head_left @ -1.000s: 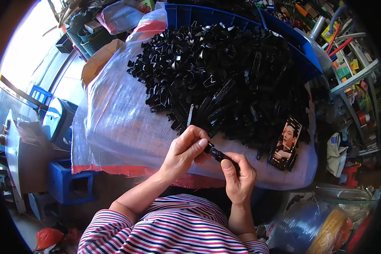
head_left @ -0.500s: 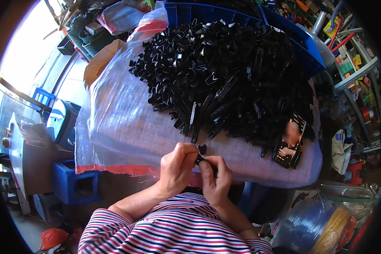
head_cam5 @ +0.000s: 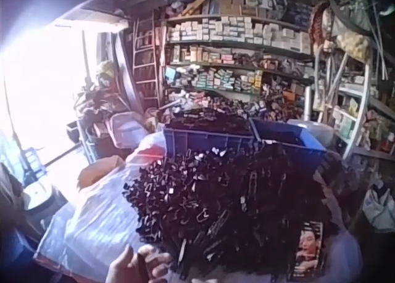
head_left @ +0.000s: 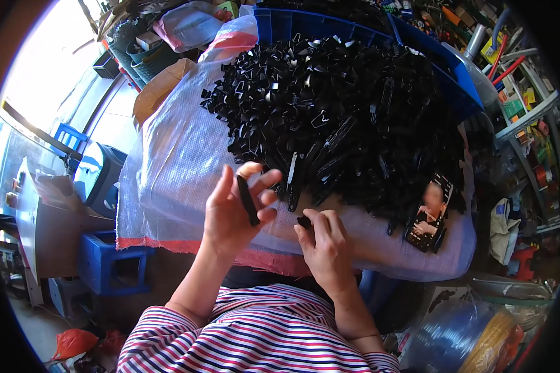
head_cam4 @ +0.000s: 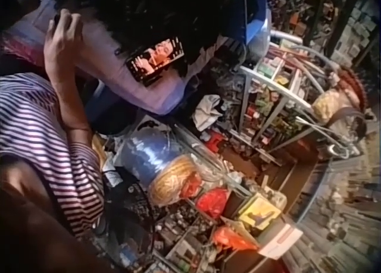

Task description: Manually assembling small black plastic components at a production workstation.

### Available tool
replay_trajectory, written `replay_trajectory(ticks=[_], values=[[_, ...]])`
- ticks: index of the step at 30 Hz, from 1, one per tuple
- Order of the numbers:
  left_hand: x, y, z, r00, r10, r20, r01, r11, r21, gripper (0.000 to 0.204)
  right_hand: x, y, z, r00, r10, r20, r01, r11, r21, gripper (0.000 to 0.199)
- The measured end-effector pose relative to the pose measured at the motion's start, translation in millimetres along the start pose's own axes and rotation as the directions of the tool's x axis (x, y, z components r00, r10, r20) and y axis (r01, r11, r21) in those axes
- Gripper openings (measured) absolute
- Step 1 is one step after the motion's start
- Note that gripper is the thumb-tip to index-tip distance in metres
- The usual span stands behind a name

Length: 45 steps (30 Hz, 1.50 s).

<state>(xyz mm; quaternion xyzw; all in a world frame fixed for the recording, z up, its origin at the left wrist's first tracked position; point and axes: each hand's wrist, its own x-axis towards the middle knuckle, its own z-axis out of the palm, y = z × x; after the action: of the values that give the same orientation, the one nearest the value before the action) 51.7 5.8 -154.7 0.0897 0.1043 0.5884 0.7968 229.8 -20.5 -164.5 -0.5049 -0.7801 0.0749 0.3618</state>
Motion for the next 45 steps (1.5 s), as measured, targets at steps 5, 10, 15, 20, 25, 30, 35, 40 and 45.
replay_trajectory(ticks=[5, 10, 15, 20, 25, 30, 35, 40, 45], values=[[-8, -14, -9, 0.997, -0.063, 0.034, 0.059, 0.991, 0.124, 0.037, 6, -12, -14, 0.979, 0.201, 0.018, -0.195, 0.917, 0.349, 0.02], [-13, -31, 10, 0.998, 0.051, -0.031, -0.033, 0.91, 0.413, 0.028, 20, -22, -14, 0.981, 0.167, -0.101, -0.084, 0.827, 0.556, 0.014], [-9, -22, -5, 0.985, 0.112, -0.129, -0.037, 0.876, 0.481, 0.026, 36, -15, 4, 0.999, 0.01, -0.049, 0.019, 0.819, 0.573, 0.021], [-2, -2, 6, 0.951, 0.249, -0.183, -0.123, 0.848, 0.515, 0.036, 63, -3, 3, 0.97, -0.242, 0.021, 0.243, 0.964, -0.112, 0.03], [-5, 3, 1, 0.974, 0.177, -0.14, -0.068, 0.823, 0.563, 0.041, 69, 11, 13, 0.951, -0.286, 0.12, 0.31, 0.894, -0.322, 0.024], [0, -2, 0, 0.971, 0.146, -0.188, -0.056, 0.909, 0.413, 0.036, 66, 6, 1, 0.937, -0.313, -0.155, 0.307, 0.95, -0.063, 0.023], [6, -14, 7, 0.99, 0.075, -0.115, -0.029, 0.932, 0.361, 0.038, 44, -12, -9, 0.992, -0.027, -0.124, 0.085, 0.868, 0.49, 0.023], [9, -27, 18, 0.999, -0.013, -0.046, 0.028, 0.935, 0.352, 0.045, 35, -12, -4, 0.993, -0.099, -0.063, 0.113, 0.95, 0.292, 0.028], [6, -30, 23, 1.0, -0.018, -0.005, 0.018, 0.911, 0.412, 0.052, 29, -7, 0, 0.994, -0.099, -0.04, 0.105, 0.975, 0.195, 0.024]])
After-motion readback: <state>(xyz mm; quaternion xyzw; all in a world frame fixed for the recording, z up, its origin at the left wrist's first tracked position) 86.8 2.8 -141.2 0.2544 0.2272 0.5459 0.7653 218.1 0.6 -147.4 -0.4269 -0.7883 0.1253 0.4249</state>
